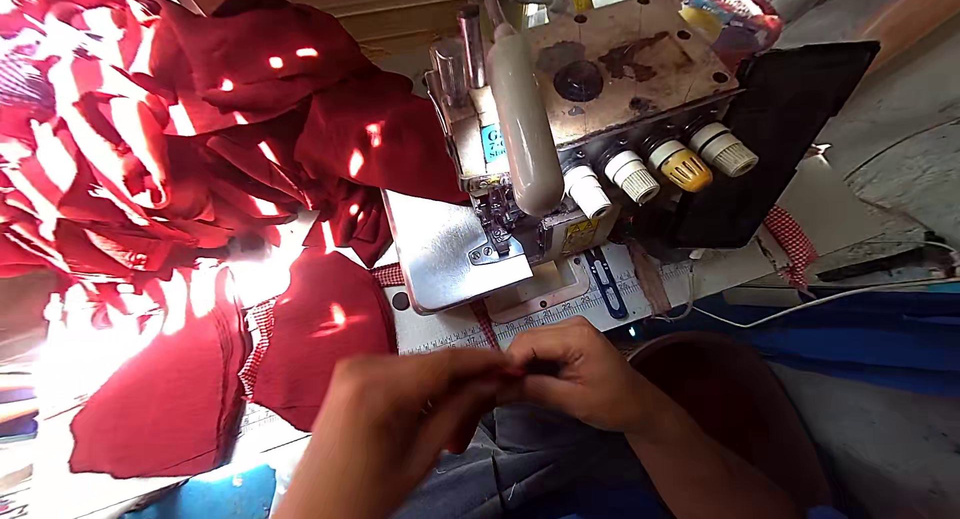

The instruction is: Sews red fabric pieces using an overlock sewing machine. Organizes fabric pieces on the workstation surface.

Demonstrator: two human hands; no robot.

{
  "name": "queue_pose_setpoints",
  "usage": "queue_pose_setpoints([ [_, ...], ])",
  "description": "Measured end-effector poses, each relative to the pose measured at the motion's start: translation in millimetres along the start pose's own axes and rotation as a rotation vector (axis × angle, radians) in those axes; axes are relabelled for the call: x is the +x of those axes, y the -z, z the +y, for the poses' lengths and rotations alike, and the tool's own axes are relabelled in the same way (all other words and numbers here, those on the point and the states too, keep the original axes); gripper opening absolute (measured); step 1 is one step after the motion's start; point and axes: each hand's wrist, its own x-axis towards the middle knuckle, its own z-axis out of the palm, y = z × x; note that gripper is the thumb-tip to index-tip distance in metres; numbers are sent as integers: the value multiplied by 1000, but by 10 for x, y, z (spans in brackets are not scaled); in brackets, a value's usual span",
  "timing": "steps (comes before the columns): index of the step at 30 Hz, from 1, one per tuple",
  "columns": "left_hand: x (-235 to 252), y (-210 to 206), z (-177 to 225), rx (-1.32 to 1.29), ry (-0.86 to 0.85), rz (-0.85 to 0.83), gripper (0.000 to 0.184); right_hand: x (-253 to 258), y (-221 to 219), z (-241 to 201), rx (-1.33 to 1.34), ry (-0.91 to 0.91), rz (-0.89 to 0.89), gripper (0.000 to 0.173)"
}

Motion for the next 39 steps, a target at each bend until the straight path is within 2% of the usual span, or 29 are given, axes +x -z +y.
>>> queue_pose_setpoints([
  [5,413,290,-285,-50,232,-20,10,159,-166,156,-19,-123,299,14],
  [10,511,301,-335,-68,306,-30,13,105,-146,215,-17,-134,369,14],
  [20,484,198,-298,-26,302,60,13,-8,-127,207,8,-110,404,13],
  [23,495,172,-284,46,275,100,7,1,-138,218,19,-123,433,13],
  [31,547,182,-276,103,172,110,7,72,-108,215,-108,-207,517,10],
  [39,574,136,-296,73,134,178,8,162,-19,233,-168,-187,556,11],
])
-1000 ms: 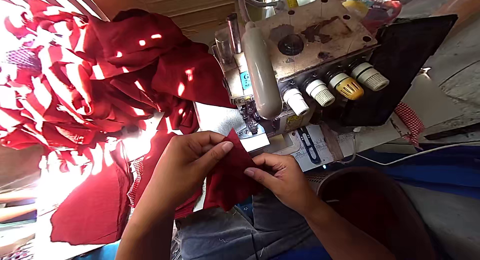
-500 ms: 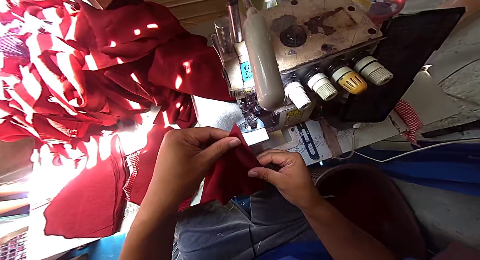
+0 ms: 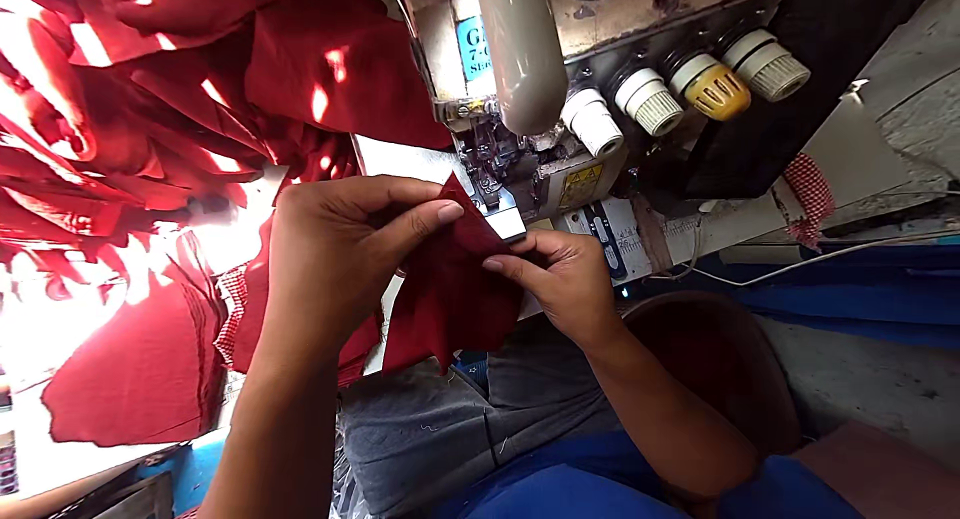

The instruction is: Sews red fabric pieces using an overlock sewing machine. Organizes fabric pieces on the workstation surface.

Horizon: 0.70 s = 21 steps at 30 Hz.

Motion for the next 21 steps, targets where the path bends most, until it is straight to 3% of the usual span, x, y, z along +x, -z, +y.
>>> queue_pose_setpoints([
  [7,31,-16,-34,-115,33,0,4,1,-2,-6,10,1,3,11],
  [10,-141,45,-26,-80,13,22,8,-101,60,-130,-227,196,-7,9],
  [13,-573,156,-38,-241,-69,79,16,-275,200,-529,-242,345,-215,17],
  [16,-750,111,-105,-359,-54,206,14,-229,161,-648,-68,324,-404,23],
  [21,-438,46,-195,-229,-5,367,5,107,-4,-351,-218,200,-227,10],
])
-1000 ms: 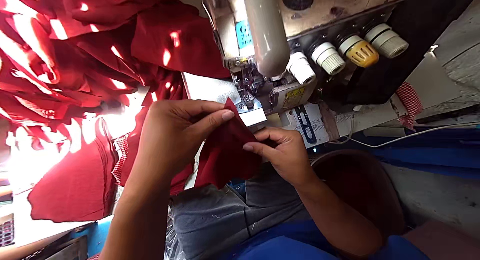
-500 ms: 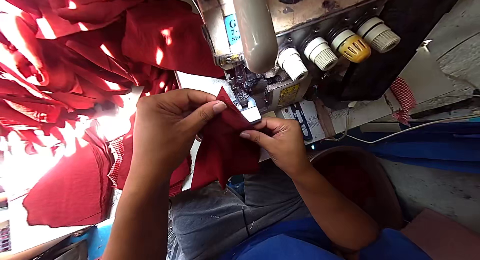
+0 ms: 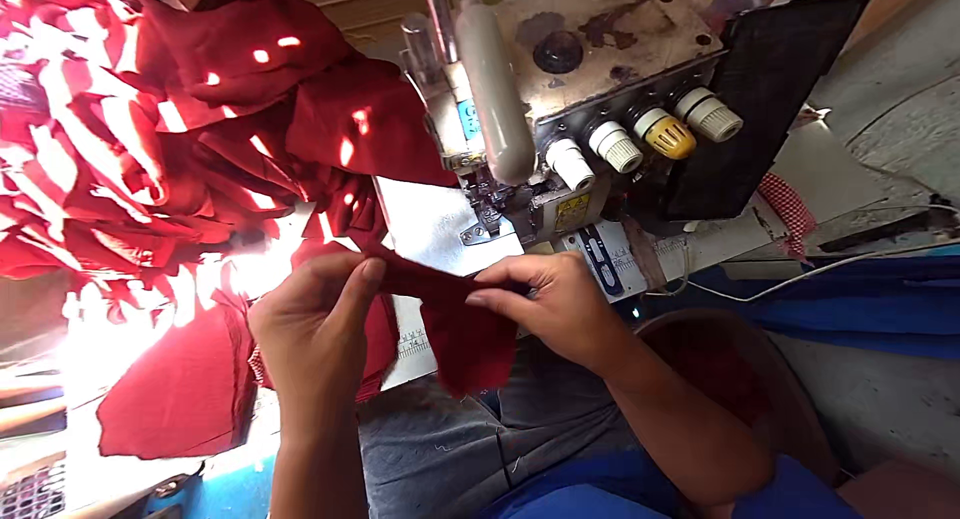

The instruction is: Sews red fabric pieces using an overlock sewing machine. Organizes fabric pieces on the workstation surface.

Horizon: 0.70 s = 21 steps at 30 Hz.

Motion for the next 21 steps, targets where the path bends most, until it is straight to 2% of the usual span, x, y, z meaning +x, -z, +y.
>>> queue_pose_setpoints([
  [5,173,8,4,-42,-23,27,9,274,145,-206,-154,139,25,8],
  [10,207,80,-18,-54,-9,163,7,568,43,-158,-260,295,11,6],
  [18,190,182,-20,-55,-56,192,6,615,-1,-161,-220,270,48,6],
  [21,192,221,51,-60,-119,154,7,457,40,-294,-118,203,-33,6],
])
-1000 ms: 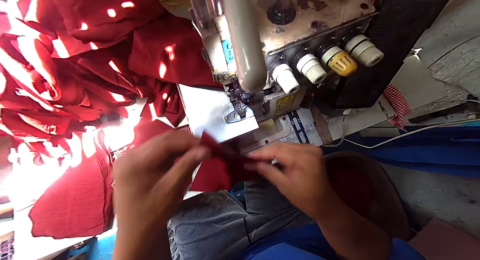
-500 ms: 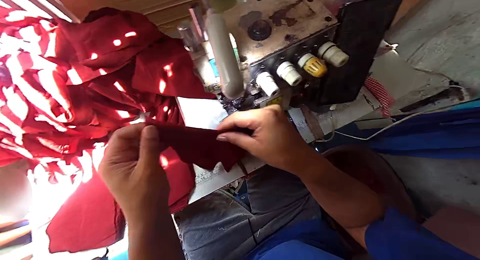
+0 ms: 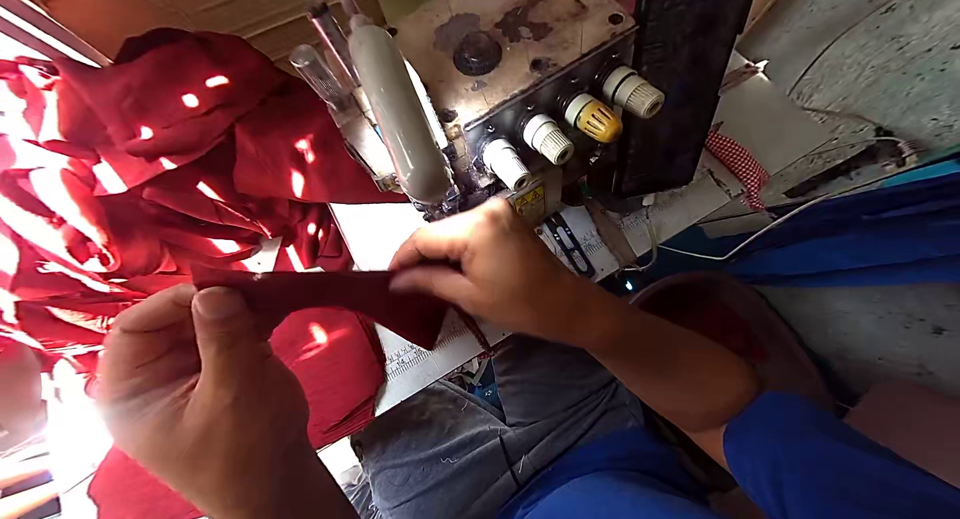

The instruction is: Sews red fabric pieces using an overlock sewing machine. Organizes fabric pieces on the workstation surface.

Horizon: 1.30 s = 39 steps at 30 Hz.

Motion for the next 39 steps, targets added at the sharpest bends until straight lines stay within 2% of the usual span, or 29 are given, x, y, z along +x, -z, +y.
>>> queue_pose_setpoints([
  [2,53,68,92,55,-114,-101,6,-208,6,-158,296,-92,-91,11],
  [4,164,24,181,232,-158,-287,8,-475,-77,-196,523,-187,-105,18],
  [7,349,-333,119,460,-83,-544,10,-797,-321,35,601,-384,55,14],
  [10,279,-528,-74,559,-25,-631,9,-970,-438,259,595,-511,167,11],
  [16,166,-605,-94,550,-3,-617,11,-1092,-413,304,532,-507,187,12],
  [18,136,-632,-129,531,10,-558,10,-1126,-428,325,482,-458,204,12],
  [20,54,-661,-150,545,7,-449,17,-1168,-443,337,465,-400,212,11],
  [21,-14,-672,-145,588,-19,-404,22,-1192,-442,336,472,-379,209,11],
  [25,-417,-741,9,728,-212,-307,17,-1331,-396,327,567,-345,189,12],
  [30,-653,-833,-68,857,-288,-304,31,-1325,-236,259,708,-400,157,11],
  [34,-558,-882,-136,858,-269,-285,32,-1167,-171,282,698,-432,171,10],
  [39,-562,-881,-145,876,-267,-293,32,-1213,-159,281,665,-452,148,17],
])
